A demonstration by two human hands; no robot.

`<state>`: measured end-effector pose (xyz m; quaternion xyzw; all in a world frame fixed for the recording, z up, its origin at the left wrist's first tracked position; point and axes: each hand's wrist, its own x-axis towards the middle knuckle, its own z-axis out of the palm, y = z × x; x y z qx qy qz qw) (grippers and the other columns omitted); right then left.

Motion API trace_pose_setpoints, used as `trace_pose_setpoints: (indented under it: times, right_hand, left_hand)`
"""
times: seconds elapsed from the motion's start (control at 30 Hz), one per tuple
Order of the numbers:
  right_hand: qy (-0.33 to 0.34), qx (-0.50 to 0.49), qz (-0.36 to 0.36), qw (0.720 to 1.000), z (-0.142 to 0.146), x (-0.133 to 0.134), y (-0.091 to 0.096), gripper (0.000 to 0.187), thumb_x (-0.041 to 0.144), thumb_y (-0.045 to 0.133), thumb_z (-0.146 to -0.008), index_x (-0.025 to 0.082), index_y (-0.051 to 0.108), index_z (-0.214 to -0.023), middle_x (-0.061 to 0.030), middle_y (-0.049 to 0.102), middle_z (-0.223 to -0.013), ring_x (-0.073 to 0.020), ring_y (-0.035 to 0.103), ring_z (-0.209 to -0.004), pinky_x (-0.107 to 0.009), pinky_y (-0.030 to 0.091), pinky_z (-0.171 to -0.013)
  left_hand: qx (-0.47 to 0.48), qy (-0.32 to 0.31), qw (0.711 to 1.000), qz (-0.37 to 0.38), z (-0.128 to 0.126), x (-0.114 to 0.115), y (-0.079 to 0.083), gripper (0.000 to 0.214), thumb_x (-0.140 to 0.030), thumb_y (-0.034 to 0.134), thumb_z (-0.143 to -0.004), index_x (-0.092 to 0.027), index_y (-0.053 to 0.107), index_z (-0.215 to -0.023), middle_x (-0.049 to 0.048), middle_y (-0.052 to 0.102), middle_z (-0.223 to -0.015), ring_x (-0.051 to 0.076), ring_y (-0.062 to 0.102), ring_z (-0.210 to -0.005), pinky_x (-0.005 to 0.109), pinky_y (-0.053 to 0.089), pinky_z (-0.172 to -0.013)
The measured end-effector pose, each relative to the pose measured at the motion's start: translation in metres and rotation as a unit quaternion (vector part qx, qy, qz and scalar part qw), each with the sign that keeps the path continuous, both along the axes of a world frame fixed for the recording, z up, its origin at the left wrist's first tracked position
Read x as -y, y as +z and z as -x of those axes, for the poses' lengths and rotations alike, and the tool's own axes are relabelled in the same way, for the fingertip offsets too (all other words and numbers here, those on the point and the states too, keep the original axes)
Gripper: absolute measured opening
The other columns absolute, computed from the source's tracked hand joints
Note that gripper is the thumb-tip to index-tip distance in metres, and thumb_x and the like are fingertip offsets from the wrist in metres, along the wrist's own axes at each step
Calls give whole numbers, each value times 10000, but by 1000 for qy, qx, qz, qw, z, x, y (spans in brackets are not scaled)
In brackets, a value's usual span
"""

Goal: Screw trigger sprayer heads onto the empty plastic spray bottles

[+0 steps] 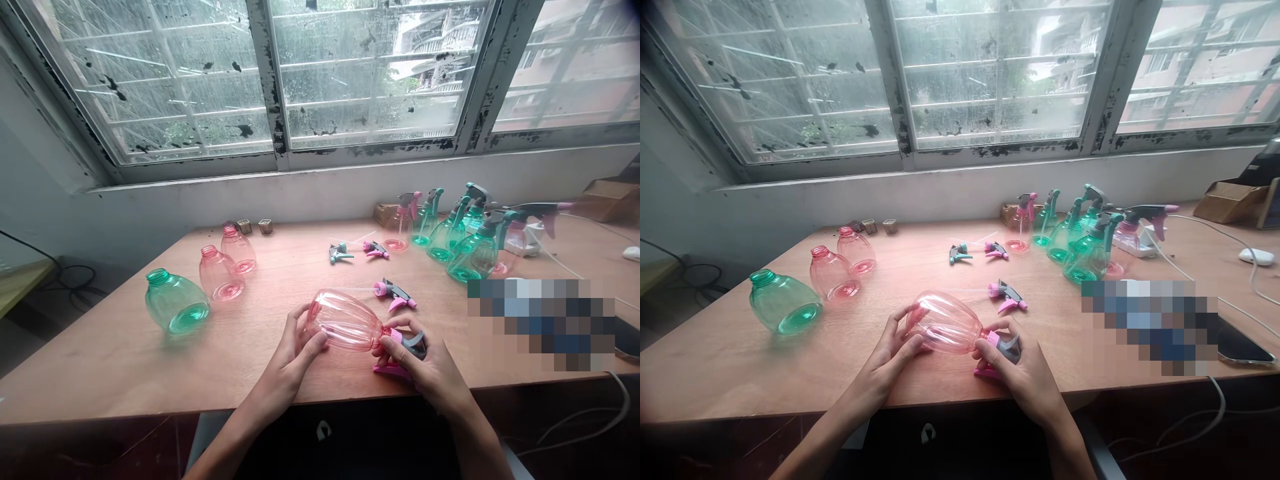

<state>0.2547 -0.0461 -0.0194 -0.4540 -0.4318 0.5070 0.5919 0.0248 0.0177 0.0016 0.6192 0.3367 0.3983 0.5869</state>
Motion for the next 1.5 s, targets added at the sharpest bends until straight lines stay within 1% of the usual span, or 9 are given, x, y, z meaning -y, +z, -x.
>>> trace_pose_setpoints:
  times: [0.1,0.2,0.43,0.63,0.87,1.07,1.17,1.37,1.5]
  right_hand:
    - [0,1,0,1000,0,0,-1,406,511,819,-843,200,616,-1006,-22,734,-780,-196,713,-727,-392,673,-726]
    - [2,4,0,1000,0,0,-1,403,508,817,-846,201,614,-1010,-22,732,-785,-198,716,-738,-394,674,-738]
    - [3,3,0,1000,0,-1,-1,401,506,812,-849,205,607,-1015,-30,739,-817,-199,713,-734,-396,672,-740]
    - [-4,-1,-1,1000,0,-1,-2,407,502,819,-841,205,606,-1019,-30,740,-809,-199,715,-733,-381,670,-725]
    - [-3,-2,-1,1000,1,0,-1,414,506,817,-842,204,602,-1024,-39,744,-814,-203,714,-737,-381,665,-723]
    - [-9,-14,19,1000,1,1,1,427,516,845,-804,210,617,-994,-34,734,-785,-233,730,-764,-403,666,-725]
    - [-5,-10,14,1000,1,1,1,416,515,842,-809,211,619,-987,-32,737,-783,-232,732,-772,-398,668,-719]
    - [-3,-12,17,1000,1,0,2,429,523,842,-808,208,622,-999,-35,753,-794,-215,732,-745,-397,670,-737]
    - [0,-8,16,1000,1,0,3,422,524,840,-809,210,624,-992,-32,758,-783,-220,736,-754,-402,668,-744]
  left_hand:
    - [-10,1,1000,7,-1,2,2,534,-481,629,-982,-293,391,-1421,103,463,-1587,282,569,-1290,419,481,-1050]
    - [-16,-2,1000,8,-1,3,3,551,-500,627,-978,-289,378,-1422,115,429,-1615,305,535,-1350,442,457,-1085]
    - [3,-5,1000,-11,1,1,1,505,-443,643,-984,-304,410,-1409,77,435,-1624,274,282,-1559,419,281,-1259]
    - [12,-12,1000,-17,2,0,-1,474,-393,648,-990,-313,437,-1407,61,385,-1658,265,275,-1564,414,293,-1266]
    - [20,-9,1000,-1,1,0,0,501,-410,674,-972,-314,448,-1409,64,388,-1656,299,238,-1575,467,271,-1275]
    - [1,33,999,-5,-1,6,7,404,-471,569,-1021,-266,500,-1361,79,487,-1582,291,388,-1505,460,284,-1255]
    - [-6,22,1000,-11,-1,4,7,376,-466,581,-1015,-251,540,-1321,76,509,-1566,298,362,-1518,456,274,-1260]
    - [-33,2,999,-13,-2,4,8,559,-428,615,-1000,-315,441,-1518,33,392,-1656,302,293,-1552,452,225,-1288]
    - [-41,12,999,-15,-2,7,11,578,-453,609,-997,-321,436,-1532,30,403,-1650,303,295,-1551,442,226,-1285]
